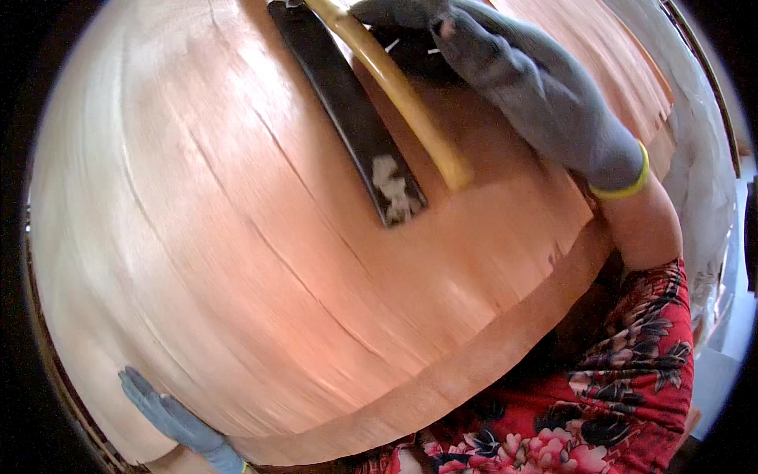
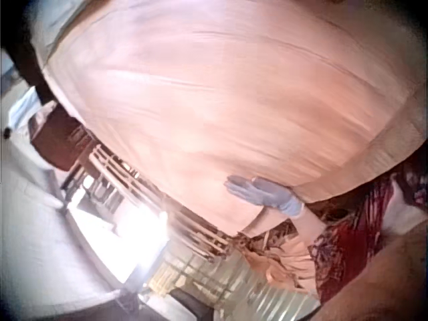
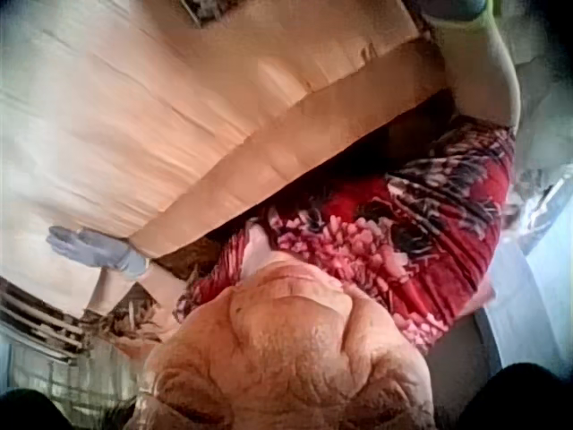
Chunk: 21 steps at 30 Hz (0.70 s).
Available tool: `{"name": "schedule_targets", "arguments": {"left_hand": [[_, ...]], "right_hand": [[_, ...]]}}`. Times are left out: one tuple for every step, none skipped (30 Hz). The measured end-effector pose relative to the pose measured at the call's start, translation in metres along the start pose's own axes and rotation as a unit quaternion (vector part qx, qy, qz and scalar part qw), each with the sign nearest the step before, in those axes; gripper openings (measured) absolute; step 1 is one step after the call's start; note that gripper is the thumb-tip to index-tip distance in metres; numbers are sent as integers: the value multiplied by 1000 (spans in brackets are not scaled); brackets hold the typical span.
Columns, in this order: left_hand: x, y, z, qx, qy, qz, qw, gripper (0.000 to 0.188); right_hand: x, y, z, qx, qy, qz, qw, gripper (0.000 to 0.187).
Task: The person lifts and inspects thin wood veneer sheets from a large stack, separating them and checking for defects. They use a utility knife to cut a long strip from the veneer and then use a brush to sweep the surface. The person continues to lift and move veneer sheets around the workspace.
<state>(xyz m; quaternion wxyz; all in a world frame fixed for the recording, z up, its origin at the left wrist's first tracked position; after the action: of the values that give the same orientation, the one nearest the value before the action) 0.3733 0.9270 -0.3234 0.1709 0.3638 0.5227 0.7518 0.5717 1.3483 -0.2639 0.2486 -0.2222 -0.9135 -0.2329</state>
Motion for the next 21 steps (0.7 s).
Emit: {"name": "schedule_targets", "arguments": {"left_hand": [[-4,4,3,37,5,13,999,54],[-2,3,4,73,12,25,997,52],[6,10,10,114,17,38,993,50],[12,13,22,97,22,39,994,49],[18,13,33,76,23,35,996,49],[31,-1,33,67,-3,64,996,47],[31,-6,34,60,-14,82,995,45],[31,-10,32,63,-11,75,995,45],[28,-13,28,65,-4,73,995,45],[27,-14,26,64,1,68,996,44],[27,-9,25,41,13,70,997,45],[29,1,25,24,20,66,997,46],[33,11,24,8,28,62,998,46],[33,15,28,31,-4,86,996,47],[36,15,31,55,-35,108,992,47],[40,17,37,83,-63,132,986,48],[47,15,40,76,-84,153,982,46],[49,13,39,75,-81,156,982,44],[54,11,38,66,-83,163,981,43],[56,10,36,45,-78,157,983,41],[57,7,36,26,-75,152,985,39]], "right_hand": [[1,-7,-5,-27,-46,-35,998,38],[2,-8,-17,-54,-92,-71,992,45],[2,-3,-18,-49,-113,-88,988,45],[3,3,-21,-45,-134,-105,984,45],[2,11,-26,-45,-156,-118,980,46],[-1,21,-3,-36,-135,-118,983,42],[2,19,2,-20,-120,-134,984,39],[1,23,2,-19,-138,-124,982,39],[0,17,-10,-83,-109,-138,981,36],[-6,12,-23,-150,-82,-150,974,33],[-11,4,-33,-223,-17,-158,962,32],[-16,-5,-43,-292,47,-151,943,31],[-20,-10,-49,-319,50,-132,937,35],[-24,-13,-47,-393,40,-138,908,45],[-28,-13,-42,-463,31,-144,874,56],[-27,-8,-40,-476,46,-111,871,51],[-27,-3,-38,-490,59,-80,866,45],[-24,-1,-33,-497,76,-52,863,40],[-21,1,-31,-503,79,-58,859,39],[-19,3,-30,-509,82,-63,854,38],[-19,3,-28,-515,85,-65,850,37]]}}
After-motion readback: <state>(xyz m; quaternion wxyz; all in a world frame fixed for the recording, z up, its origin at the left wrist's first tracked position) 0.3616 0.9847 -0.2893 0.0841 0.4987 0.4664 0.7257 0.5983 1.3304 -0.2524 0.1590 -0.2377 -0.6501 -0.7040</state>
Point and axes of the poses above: each hand's wrist, its own x-axis towards the middle knuckle, its own y-axis out of the back of the hand, z = x × y, the point moved 7 cm from there along x, towards the middle knuckle, and after that the axes turned 2 degrees about z, right-handed, at the moved point
